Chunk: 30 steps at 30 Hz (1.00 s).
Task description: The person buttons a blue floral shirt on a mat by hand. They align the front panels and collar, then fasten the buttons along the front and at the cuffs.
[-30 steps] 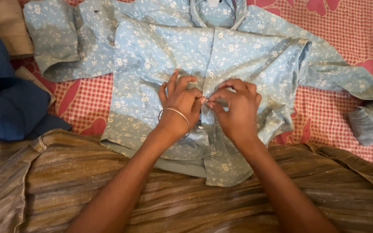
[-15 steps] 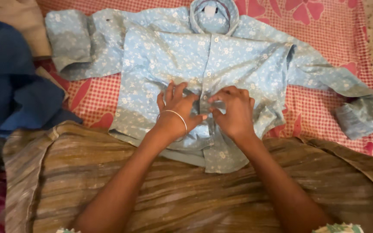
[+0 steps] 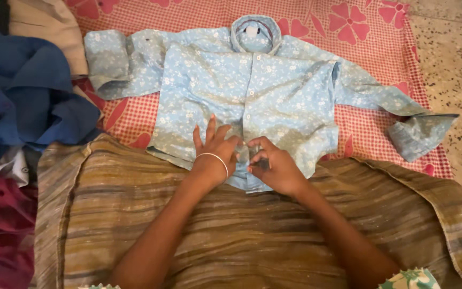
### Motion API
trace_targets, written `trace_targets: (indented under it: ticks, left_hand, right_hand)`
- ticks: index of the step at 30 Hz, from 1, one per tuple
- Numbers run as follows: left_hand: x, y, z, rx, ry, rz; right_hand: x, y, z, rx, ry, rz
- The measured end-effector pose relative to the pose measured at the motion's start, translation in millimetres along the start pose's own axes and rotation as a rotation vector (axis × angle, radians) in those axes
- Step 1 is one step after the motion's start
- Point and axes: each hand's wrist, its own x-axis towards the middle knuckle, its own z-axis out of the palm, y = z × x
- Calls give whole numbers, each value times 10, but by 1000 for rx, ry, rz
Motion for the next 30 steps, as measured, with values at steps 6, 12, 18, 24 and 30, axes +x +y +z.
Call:
trace_targets:
  ticks: [6, 12, 18, 24, 30]
  left_hand:
    - [-34, -10, -78, -118, 21, -46]
    - [-15, 79, -127, 137, -284, -149]
    - [108, -27, 40, 44, -168, -181]
    - [152, 45, -74, -28, -302, -276]
    - [215, 87, -75, -75, -382, -359]
  right_hand:
    - [-48, -88, 95, 533, -50, 140]
    - [72, 133, 28, -2, 306, -59]
    - [149, 171, 69, -456, 356, -181]
    - [214, 102, 242, -618, 310, 32]
    - [208, 140, 260, -670, 332, -36]
